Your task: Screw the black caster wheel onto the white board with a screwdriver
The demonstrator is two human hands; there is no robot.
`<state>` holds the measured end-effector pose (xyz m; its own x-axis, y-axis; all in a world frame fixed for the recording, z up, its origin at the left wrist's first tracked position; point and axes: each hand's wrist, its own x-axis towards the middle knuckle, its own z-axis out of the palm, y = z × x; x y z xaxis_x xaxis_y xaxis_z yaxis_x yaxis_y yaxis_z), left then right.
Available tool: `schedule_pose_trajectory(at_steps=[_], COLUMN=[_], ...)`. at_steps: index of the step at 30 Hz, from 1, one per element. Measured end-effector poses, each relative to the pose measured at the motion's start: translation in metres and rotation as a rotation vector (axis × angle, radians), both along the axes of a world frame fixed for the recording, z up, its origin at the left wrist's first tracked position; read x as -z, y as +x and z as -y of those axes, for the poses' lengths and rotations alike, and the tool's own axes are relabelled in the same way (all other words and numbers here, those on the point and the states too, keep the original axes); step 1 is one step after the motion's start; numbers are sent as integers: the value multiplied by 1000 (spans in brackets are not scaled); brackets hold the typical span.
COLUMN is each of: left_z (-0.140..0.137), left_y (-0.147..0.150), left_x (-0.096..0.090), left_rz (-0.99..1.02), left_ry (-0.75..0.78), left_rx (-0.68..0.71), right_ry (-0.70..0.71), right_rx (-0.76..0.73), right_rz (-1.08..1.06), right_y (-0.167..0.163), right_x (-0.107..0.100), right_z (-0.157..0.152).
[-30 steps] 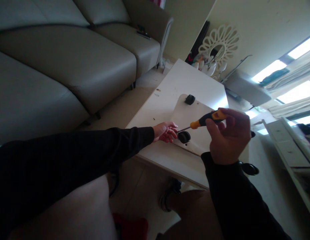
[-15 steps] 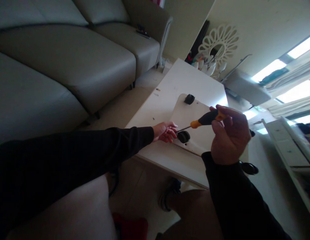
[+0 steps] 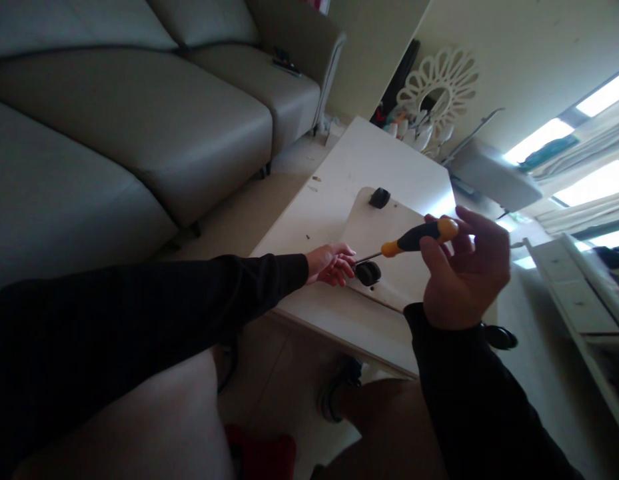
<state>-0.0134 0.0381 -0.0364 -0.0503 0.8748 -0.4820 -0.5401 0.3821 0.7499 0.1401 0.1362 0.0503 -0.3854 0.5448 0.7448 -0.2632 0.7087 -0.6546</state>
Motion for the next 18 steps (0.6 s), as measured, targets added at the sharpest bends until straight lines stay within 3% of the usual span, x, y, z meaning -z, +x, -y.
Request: schedule_pose_trajectory(at_steps=[7, 12, 18], left_z=[-3, -6, -3], left_y=[4, 6, 6], left_x=[-3, -9, -6], left_rz=[-27, -243, -163], left_ry=[-14, -72, -35], left_rx=[6, -3, -61], right_ry=[-9, -4, 13], right_rx=[-57, -58, -47], right_rz=[-69, -90, -52], right_y=[-2, -3, -3], right_x=[1, 1, 1], right_z=[-2, -4, -4])
